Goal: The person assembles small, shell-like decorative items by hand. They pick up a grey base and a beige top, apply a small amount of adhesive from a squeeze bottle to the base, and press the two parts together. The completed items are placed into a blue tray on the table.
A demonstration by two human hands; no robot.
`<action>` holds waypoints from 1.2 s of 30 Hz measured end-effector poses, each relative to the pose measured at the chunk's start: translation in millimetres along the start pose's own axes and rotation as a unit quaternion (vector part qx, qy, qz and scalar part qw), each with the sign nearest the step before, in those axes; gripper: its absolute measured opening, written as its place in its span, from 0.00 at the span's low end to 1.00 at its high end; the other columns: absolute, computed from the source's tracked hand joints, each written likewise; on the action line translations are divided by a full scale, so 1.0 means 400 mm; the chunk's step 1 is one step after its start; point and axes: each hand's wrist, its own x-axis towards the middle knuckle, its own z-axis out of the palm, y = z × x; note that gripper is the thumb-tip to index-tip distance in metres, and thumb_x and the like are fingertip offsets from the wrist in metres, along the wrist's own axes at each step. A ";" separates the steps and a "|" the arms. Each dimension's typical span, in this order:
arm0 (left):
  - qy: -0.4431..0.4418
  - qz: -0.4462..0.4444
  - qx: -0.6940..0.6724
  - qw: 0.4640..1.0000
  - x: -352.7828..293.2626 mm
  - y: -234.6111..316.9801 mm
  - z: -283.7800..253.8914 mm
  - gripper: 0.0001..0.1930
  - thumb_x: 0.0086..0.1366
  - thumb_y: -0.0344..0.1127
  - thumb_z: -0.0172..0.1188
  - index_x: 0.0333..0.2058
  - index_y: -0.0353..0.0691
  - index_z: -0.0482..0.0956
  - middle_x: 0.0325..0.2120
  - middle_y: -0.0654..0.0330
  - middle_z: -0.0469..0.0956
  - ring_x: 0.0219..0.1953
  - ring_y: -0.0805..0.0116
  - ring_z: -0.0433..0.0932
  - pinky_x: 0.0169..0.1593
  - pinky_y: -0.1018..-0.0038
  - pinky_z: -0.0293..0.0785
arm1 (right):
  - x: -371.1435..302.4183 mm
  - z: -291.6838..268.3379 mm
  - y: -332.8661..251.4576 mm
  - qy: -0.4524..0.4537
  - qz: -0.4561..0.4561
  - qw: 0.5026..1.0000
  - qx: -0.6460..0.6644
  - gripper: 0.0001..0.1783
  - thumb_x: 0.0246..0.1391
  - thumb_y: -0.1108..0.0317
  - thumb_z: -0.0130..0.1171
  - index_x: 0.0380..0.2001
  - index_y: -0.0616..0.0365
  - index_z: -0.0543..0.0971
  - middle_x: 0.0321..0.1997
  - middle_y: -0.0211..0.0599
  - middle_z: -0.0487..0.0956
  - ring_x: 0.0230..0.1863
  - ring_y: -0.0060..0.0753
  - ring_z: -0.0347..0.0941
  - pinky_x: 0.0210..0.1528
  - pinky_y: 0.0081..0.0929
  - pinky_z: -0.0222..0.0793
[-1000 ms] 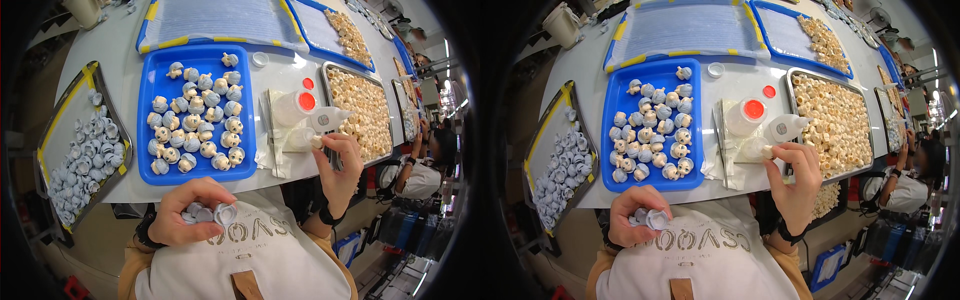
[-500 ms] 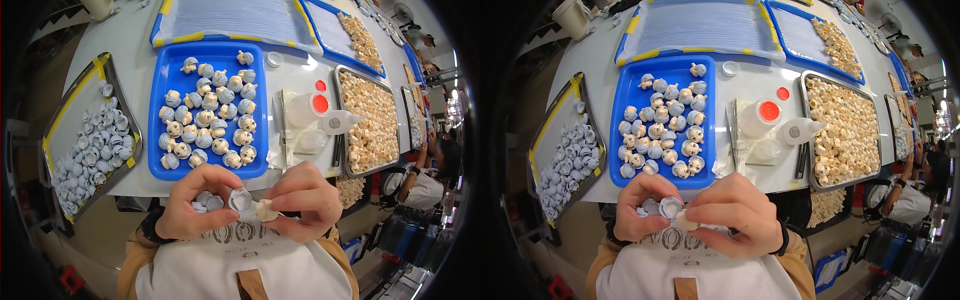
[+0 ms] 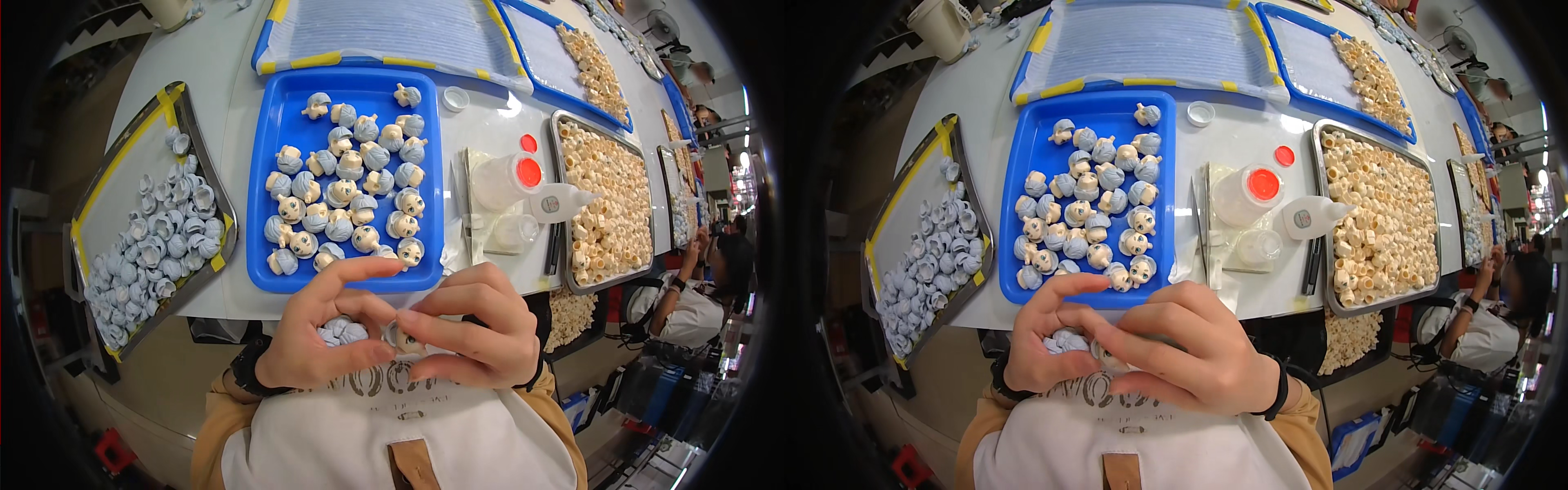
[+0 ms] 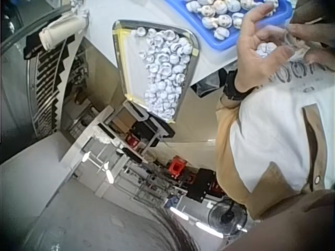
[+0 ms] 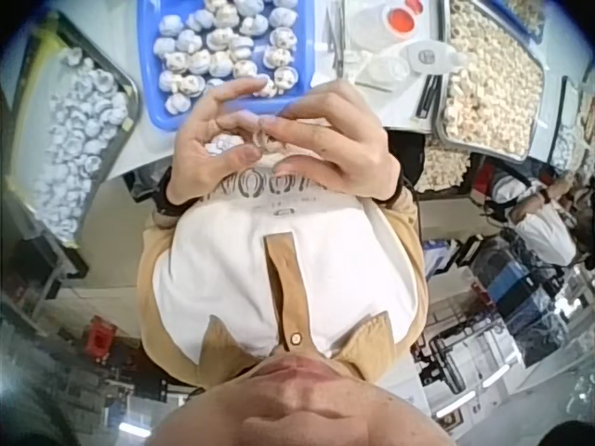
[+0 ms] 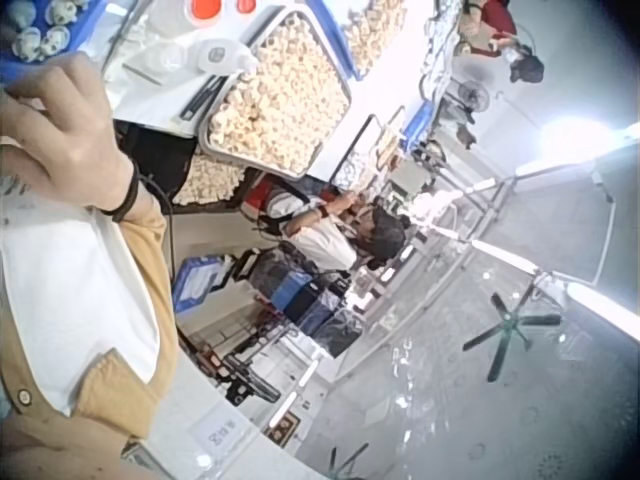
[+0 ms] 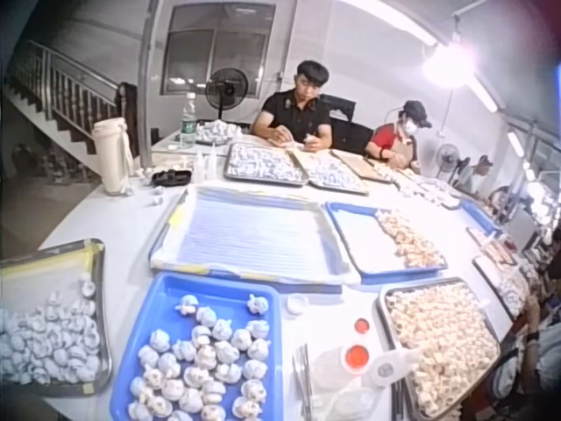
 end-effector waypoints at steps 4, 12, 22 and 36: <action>-0.010 -0.022 0.013 1.000 -0.002 -0.003 -0.007 0.34 0.53 0.26 0.61 0.56 0.33 0.53 0.34 0.59 0.76 0.33 0.78 0.71 0.40 0.81 0.67 | -0.002 0.026 -0.011 0.024 -0.004 0.996 -0.087 0.26 0.27 0.59 0.68 0.34 0.61 0.78 0.29 0.32 0.75 0.29 0.31 0.68 0.28 0.23 0.62; -0.004 -0.006 0.036 0.999 0.005 0.013 0.019 0.29 0.58 0.27 0.57 0.56 0.33 0.55 0.47 0.55 0.68 0.42 0.74 0.72 0.41 0.79 0.70 | 0.004 0.015 -0.023 -0.022 -0.031 0.983 -0.179 0.17 0.37 0.60 0.60 0.31 0.60 0.77 0.30 0.31 0.72 0.29 0.29 0.69 0.28 0.22 0.62; 0.031 0.121 -0.179 0.976 -0.001 -0.011 -0.042 0.08 0.51 0.26 0.50 0.31 0.36 0.62 0.22 0.57 0.69 0.21 0.73 0.66 0.22 0.84 0.61 | -0.015 -0.004 0.029 -0.026 0.109 0.977 -0.184 0.22 0.34 0.71 0.64 0.38 0.60 0.75 0.27 0.31 0.69 0.26 0.31 0.64 0.25 0.27 0.58; -0.007 0.059 -0.216 0.974 0.002 -0.015 -0.032 0.09 0.61 0.32 0.45 0.38 0.33 0.63 0.31 0.48 0.71 0.20 0.73 0.70 0.14 0.85 0.63 | -0.022 0.024 0.019 -0.021 0.132 0.966 -0.222 0.14 0.36 0.75 0.59 0.32 0.60 0.74 0.30 0.31 0.71 0.29 0.31 0.66 0.29 0.26 0.59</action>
